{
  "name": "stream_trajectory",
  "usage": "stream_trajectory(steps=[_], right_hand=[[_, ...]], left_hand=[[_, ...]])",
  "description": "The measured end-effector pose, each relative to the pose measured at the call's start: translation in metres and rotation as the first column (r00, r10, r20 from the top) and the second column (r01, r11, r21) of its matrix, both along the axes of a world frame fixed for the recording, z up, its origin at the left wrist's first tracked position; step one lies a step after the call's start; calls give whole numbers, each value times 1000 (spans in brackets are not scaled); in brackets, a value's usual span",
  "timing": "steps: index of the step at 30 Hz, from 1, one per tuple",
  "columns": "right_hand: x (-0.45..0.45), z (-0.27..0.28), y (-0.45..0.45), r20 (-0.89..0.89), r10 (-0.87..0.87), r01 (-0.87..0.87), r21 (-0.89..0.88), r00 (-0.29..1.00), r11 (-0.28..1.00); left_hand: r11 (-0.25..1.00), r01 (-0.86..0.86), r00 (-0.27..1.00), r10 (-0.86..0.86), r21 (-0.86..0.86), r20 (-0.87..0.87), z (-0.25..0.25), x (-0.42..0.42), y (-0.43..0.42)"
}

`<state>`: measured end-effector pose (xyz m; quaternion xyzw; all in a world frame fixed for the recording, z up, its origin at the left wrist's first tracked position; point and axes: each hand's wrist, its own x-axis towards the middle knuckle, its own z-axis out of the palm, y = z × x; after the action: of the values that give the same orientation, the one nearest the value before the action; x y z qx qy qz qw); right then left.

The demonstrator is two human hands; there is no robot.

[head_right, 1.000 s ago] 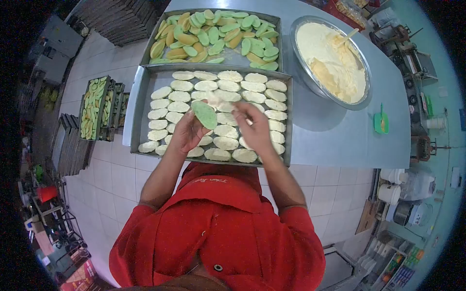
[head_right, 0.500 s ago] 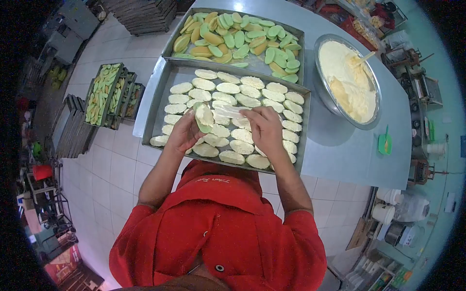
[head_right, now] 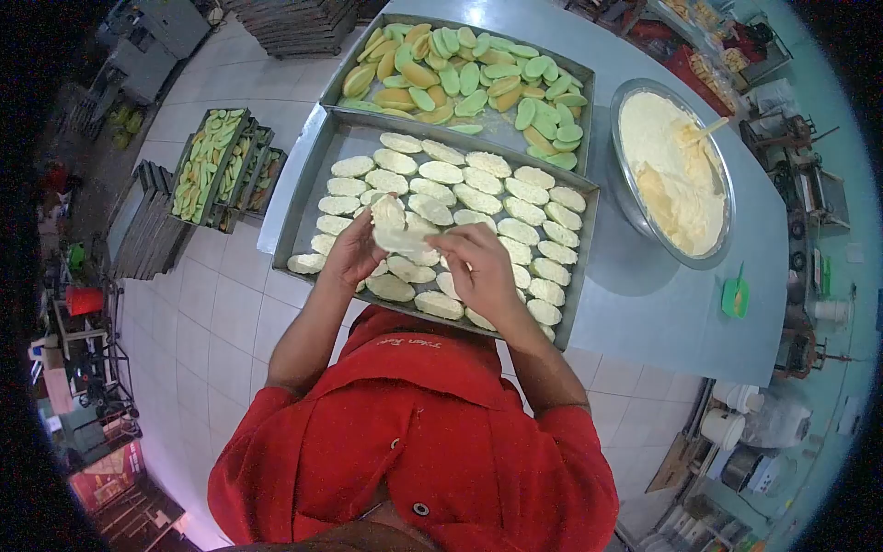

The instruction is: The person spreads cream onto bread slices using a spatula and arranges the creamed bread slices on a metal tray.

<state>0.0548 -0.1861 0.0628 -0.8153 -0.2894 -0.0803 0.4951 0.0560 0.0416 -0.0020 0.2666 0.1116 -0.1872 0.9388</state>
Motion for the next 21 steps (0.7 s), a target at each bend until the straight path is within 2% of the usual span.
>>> stream_trajectory(steps=[1,3,4,7,8,11,13,15,16,18,19,21], right_hand=[[3,0,1,2,6,-6,5,1000,1000],[7,-1,2,260,-133,158,-79,956,984],[11,-4,1,341,-138,187,-114,930,976],[19,-6,4,410,-209,288,-140,888,947],[23,-6,2,408,-217,296,-140,887,945],[36,-9,-2,338,-254,310,-125,906,942],[42,-17,-10,214,-292,313,-71,932,947],[41,-22,-20,160,-320,330,-36,934,943],[39,-25,-26,107,-341,343,-4,934,939],[33,-32,-38,63,-366,366,12,928,930],[30,-36,-45,20,-391,390,24,920,920],[22,-45,-56,5,-394,393,38,919,919]], left_hand=[[998,2,1000,-1,-62,17,-6,2,0],[994,35,998,-30,-105,48,-13,4,-5],[985,78,995,-67,-153,80,-13,4,-9],[980,119,985,-97,-158,141,8,-3,-24],[970,149,980,-118,-193,162,9,-2,-25],[979,133,979,-105,-154,177,5,-4,-31],[988,126,976,-107,-90,189,3,-4,-30],[963,231,939,-182,-141,293,3,2,-23],[963,232,938,-184,-138,293,-1,9,-15],[985,154,944,-171,83,283,-11,31,9],[959,80,959,-148,271,243,-9,44,22],[870,-121,973,7,479,232,-16,73,51]])
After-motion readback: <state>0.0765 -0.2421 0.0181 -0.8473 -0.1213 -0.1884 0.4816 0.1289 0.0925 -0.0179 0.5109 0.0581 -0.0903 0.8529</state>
